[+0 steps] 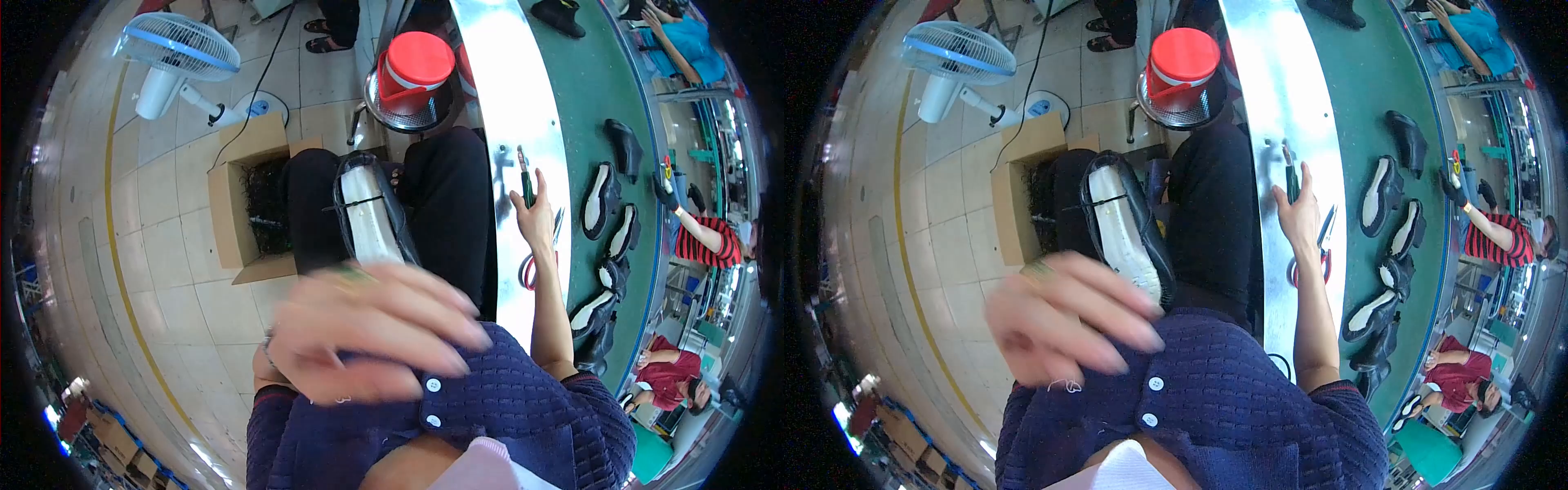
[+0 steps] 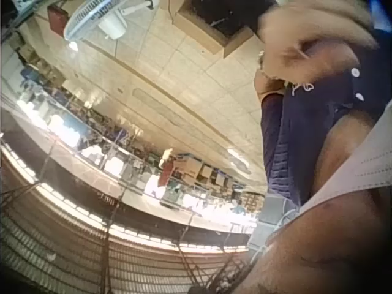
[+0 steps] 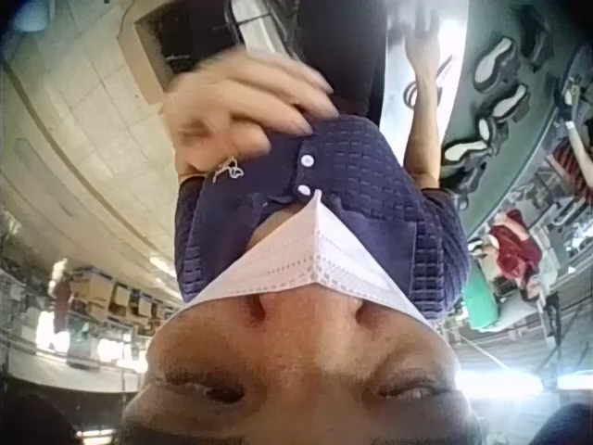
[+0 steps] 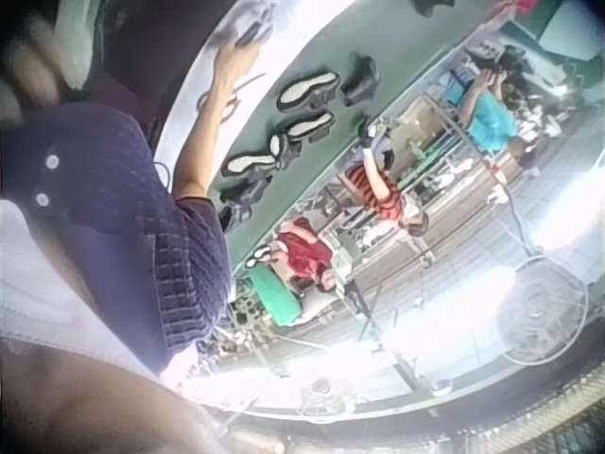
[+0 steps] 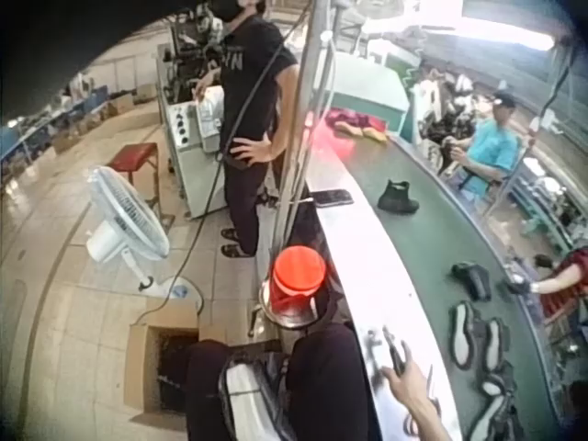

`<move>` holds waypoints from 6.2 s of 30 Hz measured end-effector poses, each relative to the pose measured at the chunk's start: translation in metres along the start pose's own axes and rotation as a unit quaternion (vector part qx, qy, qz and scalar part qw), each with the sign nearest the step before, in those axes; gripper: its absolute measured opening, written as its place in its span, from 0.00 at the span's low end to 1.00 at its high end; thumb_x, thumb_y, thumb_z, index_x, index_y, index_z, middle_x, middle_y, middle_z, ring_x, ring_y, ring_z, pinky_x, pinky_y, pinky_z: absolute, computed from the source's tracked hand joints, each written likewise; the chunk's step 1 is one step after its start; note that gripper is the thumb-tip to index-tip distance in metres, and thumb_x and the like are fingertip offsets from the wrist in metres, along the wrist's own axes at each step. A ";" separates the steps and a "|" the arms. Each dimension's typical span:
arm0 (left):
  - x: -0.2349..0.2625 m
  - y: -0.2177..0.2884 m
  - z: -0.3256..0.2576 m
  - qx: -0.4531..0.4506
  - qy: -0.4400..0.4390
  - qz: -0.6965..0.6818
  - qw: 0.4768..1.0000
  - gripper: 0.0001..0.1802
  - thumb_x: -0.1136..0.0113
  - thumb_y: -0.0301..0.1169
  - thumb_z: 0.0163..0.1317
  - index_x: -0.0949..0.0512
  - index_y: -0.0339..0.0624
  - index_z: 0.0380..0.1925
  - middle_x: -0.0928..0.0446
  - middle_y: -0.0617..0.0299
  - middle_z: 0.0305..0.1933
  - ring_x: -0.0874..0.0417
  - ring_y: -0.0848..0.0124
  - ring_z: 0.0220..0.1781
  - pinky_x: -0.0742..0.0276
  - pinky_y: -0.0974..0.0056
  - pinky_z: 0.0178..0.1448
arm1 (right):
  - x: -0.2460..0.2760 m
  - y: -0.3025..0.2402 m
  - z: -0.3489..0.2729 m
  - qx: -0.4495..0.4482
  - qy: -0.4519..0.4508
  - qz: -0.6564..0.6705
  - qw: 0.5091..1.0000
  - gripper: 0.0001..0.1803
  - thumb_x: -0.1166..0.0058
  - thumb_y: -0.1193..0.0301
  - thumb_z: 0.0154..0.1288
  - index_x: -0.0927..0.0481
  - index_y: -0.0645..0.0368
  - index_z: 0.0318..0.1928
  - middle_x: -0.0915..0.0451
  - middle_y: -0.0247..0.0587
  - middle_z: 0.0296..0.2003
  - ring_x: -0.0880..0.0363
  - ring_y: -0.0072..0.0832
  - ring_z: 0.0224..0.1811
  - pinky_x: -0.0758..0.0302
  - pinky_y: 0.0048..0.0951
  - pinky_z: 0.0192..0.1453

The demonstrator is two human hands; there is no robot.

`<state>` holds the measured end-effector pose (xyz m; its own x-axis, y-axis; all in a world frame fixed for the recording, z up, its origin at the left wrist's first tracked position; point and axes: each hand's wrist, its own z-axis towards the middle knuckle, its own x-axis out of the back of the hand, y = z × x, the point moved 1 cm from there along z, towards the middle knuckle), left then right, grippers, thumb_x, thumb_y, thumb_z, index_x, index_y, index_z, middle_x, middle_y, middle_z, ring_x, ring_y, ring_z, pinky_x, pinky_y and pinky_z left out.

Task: Trim and inspect the soles and edges of black boots using small pliers and scissors.

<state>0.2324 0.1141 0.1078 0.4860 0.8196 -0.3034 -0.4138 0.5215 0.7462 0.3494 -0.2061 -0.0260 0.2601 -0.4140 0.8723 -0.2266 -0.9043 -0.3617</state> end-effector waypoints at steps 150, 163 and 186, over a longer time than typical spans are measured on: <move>0.025 -0.185 -0.008 0.091 0.025 0.770 0.631 0.36 0.29 0.38 0.47 0.26 0.27 0.55 0.27 0.42 0.59 0.26 0.50 0.60 0.32 0.53 0.65 | 0.050 -0.125 0.009 0.271 -0.125 0.104 0.949 0.33 0.52 0.67 0.70 0.47 0.55 0.72 0.20 0.59 0.24 0.18 0.55 0.29 0.24 0.52 0.36; 0.023 -0.188 0.000 0.105 0.031 0.763 0.637 0.36 0.30 0.38 0.51 0.27 0.26 0.56 0.28 0.39 0.61 0.27 0.50 0.63 0.34 0.53 0.68 | 0.026 -0.108 0.021 0.257 -0.096 -0.048 0.960 0.31 0.50 0.69 0.69 0.42 0.54 0.71 0.18 0.55 0.26 0.16 0.50 0.28 0.21 0.46 0.38; 0.025 -0.191 0.000 0.056 0.102 0.743 0.660 0.20 0.37 0.28 0.53 0.24 0.25 0.44 0.27 0.44 0.50 0.26 0.44 0.58 0.32 0.51 0.67 | 0.024 -0.137 -0.008 0.377 0.002 -0.094 0.922 0.32 0.53 0.70 0.70 0.46 0.48 0.72 0.20 0.53 0.21 0.18 0.48 0.23 0.23 0.44 0.29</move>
<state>0.3237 0.0353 -0.0420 -0.5094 0.4279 0.7466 -0.2522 -0.9038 0.3459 0.3787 -0.0911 0.0469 0.2242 -0.2442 0.9435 0.5385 -0.7759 -0.3288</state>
